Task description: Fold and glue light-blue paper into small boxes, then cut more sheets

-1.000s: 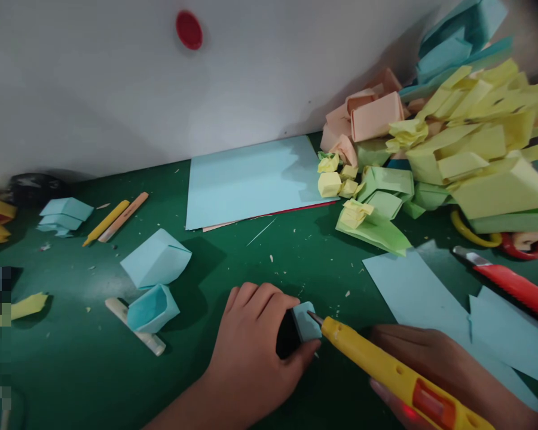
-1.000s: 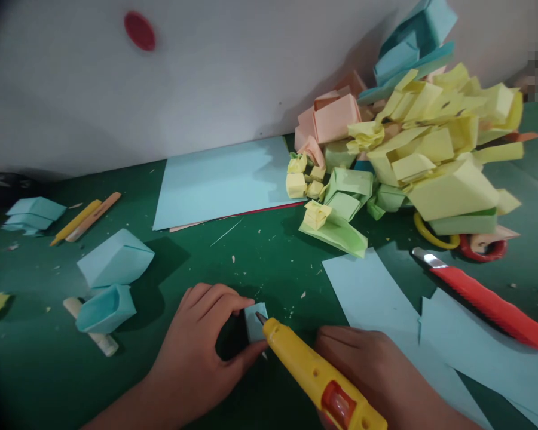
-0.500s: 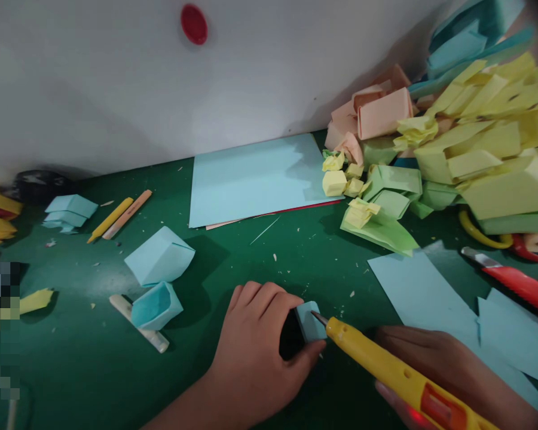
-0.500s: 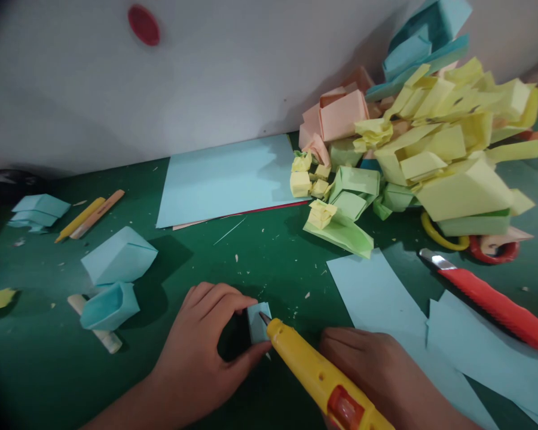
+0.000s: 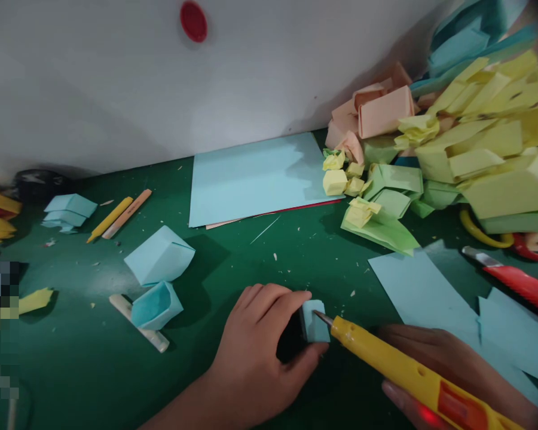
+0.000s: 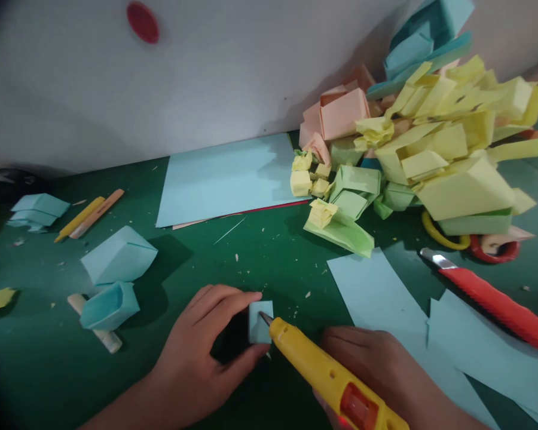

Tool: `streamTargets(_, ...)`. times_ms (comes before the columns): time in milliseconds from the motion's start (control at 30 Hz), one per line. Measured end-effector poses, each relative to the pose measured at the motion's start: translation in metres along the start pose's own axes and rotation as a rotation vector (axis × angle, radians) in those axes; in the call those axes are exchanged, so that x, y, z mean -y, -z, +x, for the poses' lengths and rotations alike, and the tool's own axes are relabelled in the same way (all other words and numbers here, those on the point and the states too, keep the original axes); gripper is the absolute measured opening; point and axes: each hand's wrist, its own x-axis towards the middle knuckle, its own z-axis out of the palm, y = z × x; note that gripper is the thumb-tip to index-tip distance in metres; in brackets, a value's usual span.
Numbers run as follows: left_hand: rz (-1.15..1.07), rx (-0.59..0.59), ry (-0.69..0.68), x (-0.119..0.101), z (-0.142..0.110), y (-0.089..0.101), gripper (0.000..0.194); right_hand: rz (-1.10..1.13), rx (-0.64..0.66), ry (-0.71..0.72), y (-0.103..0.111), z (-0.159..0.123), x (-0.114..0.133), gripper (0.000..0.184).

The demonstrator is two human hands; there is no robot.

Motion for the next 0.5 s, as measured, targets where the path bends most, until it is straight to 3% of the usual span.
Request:
streamTargets(167, -0.034, 0.025, -0.009, -0.0015, 0.0011, 0.0019, 0.040, 0.057, 0.035, 0.004, 0.0000, 0.0092, 0.0064, 0.025)
streamTargets(500, 0.128, 0.000, 0.004, -0.0006, 0.0036, -0.0031, 0.047, 0.093, 0.060, -0.027, 0.0018, 0.0122, 0.0080, 0.024)
